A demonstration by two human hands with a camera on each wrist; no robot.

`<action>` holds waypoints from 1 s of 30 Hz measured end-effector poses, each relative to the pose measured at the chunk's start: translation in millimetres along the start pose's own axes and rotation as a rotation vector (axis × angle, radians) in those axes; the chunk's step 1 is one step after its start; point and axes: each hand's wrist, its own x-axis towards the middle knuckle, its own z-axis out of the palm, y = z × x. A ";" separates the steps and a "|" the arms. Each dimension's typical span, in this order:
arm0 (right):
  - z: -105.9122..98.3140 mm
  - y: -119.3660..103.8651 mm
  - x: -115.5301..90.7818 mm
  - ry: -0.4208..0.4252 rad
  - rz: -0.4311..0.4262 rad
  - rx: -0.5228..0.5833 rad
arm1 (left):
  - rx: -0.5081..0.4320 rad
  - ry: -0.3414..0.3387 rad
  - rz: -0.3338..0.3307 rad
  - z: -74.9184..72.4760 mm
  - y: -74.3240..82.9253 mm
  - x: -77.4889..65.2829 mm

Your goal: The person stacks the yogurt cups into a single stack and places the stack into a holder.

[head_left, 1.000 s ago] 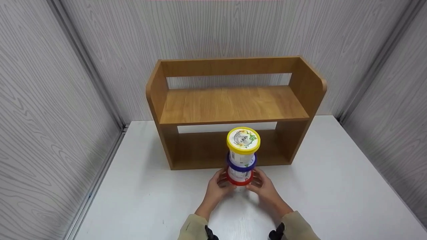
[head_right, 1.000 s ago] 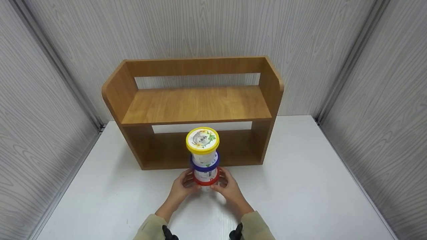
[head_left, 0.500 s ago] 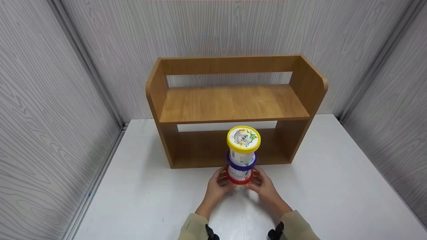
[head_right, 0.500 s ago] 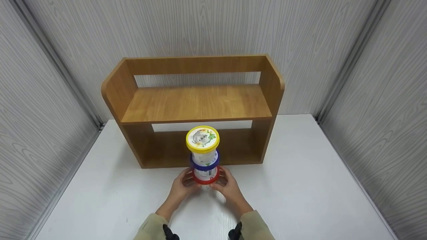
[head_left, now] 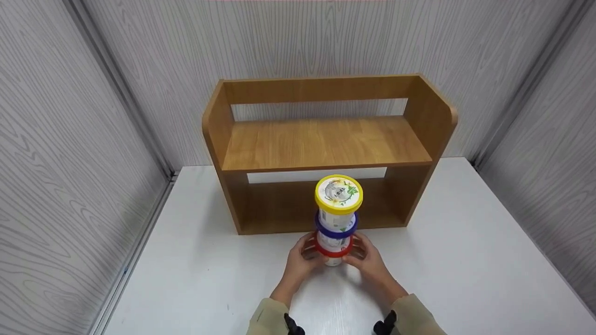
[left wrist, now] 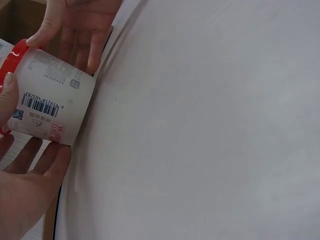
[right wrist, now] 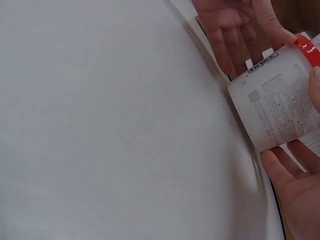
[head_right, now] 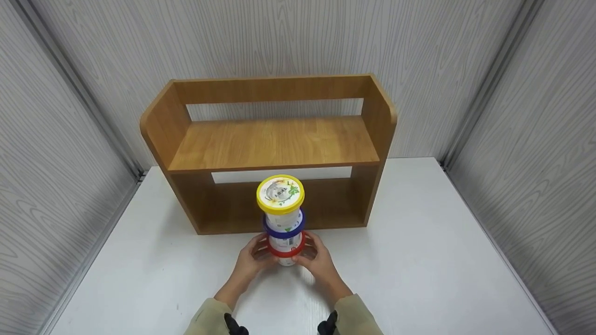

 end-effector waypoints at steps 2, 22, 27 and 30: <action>0.4 -1.0 -0.5 0.004 -0.003 0.002 | -0.004 0.002 -0.004 -0.1 2.0 -0.3; 4.2 -47.1 -16.0 0.011 -0.063 0.038 | -0.041 -0.032 -0.013 -3.3 20.7 -3.0; 4.6 -39.6 -11.3 0.046 -0.073 0.052 | -0.033 -0.019 0.023 -3.1 24.2 -2.3; 4.3 -30.5 -7.8 0.072 -0.075 0.051 | -0.028 -0.016 0.035 -2.7 27.7 -3.4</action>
